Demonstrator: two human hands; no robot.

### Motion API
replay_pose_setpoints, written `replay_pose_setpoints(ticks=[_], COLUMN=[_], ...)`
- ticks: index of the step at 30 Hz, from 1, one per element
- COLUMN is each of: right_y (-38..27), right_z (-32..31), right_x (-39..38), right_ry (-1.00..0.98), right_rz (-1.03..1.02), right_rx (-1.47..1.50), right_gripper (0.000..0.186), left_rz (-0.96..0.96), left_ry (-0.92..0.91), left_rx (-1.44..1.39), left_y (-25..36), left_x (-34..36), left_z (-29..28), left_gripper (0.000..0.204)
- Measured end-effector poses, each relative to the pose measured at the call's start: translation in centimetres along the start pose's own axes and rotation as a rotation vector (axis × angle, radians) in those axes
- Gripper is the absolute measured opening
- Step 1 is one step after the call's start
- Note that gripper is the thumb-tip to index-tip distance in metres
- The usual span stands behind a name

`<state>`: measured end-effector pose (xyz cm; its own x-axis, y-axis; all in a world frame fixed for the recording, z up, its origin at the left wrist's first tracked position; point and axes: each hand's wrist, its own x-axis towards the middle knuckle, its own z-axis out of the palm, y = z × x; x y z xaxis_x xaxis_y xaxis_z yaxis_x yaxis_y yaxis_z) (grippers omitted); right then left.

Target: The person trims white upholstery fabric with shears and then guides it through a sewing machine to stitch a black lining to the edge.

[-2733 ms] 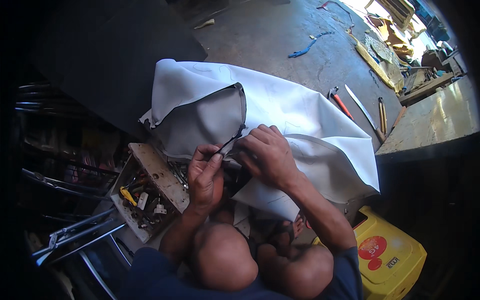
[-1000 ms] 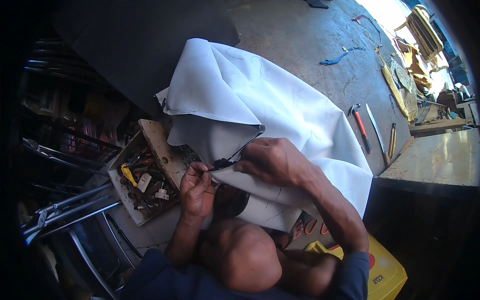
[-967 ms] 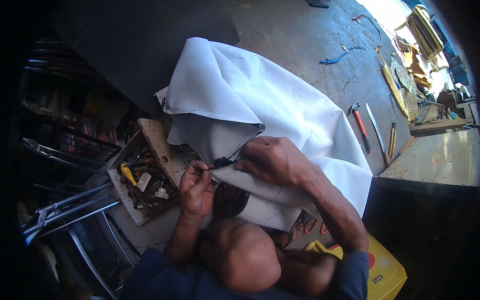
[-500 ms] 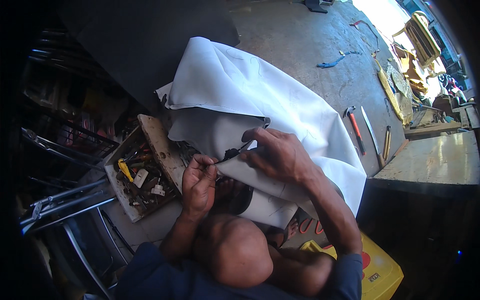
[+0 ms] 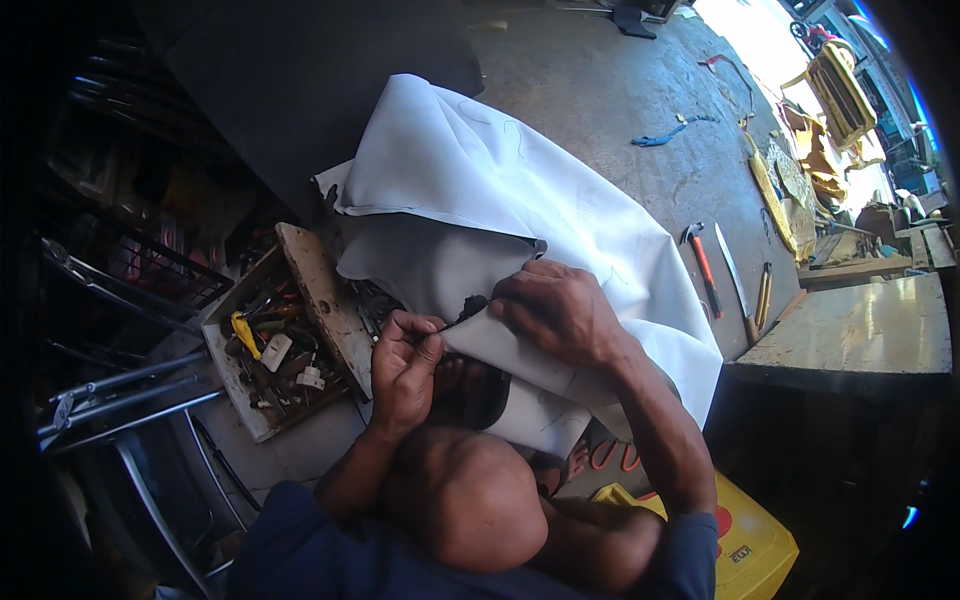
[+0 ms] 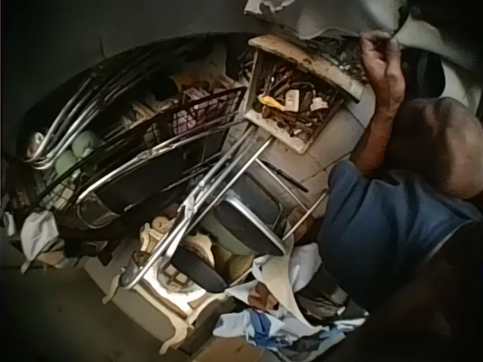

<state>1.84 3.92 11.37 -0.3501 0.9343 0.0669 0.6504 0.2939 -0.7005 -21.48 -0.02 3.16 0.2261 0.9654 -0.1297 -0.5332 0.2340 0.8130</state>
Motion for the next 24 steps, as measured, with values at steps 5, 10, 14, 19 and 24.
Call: replay_pose_setpoints(ticks=[5, 10, 14, 19, 24], right_y=[0.2, 0.3, -0.2, -0.5, 0.0], right_z=[0.1, 0.0, 0.1, 0.0, 0.5], right_x=[-0.1, -0.1, 0.0, 0.1, 0.1], right_ry=[0.008, 0.014, 0.005, 0.002, -0.002], right_rz=[-0.008, -0.025, -0.002, 0.015, 0.073], right_rx=[0.011, 0.001, -0.025, -0.070, -0.086], right_gripper=[0.016, 0.015, 0.014, 0.013, 0.014], left_rz=[0.002, -0.032, -0.007, 0.039, -0.062], left_ry=[0.015, 0.047, 0.013, 0.045, 0.126], left_rx=[0.039, 0.081, 0.108, 0.287, 0.297], left_y=[0.1, 0.5, 0.6, 0.1, 0.3], left_x=[0.1, -0.2, -0.3, -0.1, -0.3], left_z=[0.1, 0.6, 0.9, 1.0, 1.2], left_gripper=[0.017, 0.028, 0.037, 0.027, 0.016])
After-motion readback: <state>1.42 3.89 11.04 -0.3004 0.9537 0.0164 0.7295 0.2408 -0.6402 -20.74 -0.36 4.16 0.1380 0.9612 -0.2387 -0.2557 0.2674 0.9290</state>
